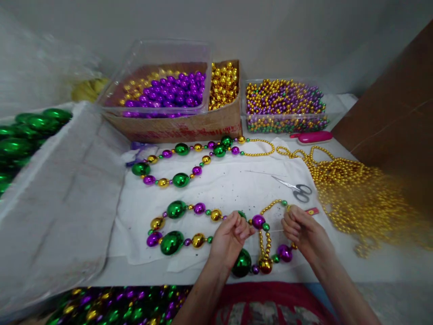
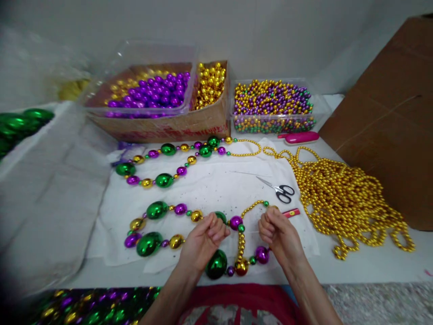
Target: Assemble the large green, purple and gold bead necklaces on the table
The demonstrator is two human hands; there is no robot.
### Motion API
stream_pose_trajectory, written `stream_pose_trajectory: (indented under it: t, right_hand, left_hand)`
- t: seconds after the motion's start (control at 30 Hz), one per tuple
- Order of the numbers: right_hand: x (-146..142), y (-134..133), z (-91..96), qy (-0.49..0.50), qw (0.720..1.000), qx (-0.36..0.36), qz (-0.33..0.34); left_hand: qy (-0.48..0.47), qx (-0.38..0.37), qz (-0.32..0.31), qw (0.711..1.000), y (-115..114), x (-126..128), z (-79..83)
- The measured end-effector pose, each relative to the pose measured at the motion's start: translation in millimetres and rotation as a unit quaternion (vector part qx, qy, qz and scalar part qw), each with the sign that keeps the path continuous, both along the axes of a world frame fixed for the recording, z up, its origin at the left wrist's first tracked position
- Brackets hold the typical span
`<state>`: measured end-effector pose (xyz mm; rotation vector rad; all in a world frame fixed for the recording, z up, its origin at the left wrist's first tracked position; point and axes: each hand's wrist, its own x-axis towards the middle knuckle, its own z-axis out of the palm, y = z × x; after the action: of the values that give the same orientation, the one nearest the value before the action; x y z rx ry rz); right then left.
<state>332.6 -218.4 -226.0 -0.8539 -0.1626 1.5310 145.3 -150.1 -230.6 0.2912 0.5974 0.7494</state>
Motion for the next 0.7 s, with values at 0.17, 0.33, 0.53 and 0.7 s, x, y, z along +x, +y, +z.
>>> stream_pose_trajectory:
  t: [0.17,0.33,0.53,0.7]
  right_hand:
    - [-0.1,-3.6,2.2,-0.089,0.992,-0.028,0.089]
    - [-11.2,3.7,2.7,-0.336,0.903,-0.03,0.266]
    - [-29.6,19.9,10.0,-0.626,0.666,0.062,0.401]
    - [-36.2,20.9,14.1,-0.678,0.569,0.077,0.459]
  left_hand:
    - [0.07,0.097,-0.033,0.992,1.1,-9.7,2.4]
    - [0.336,0.304,-0.194,0.87,0.5,-24.3,19.3]
    - [0.528,0.485,-0.319,0.62,-6.1,-17.8,16.4]
    - [0.559,0.52,-0.338,0.551,1.2,-12.9,8.3]
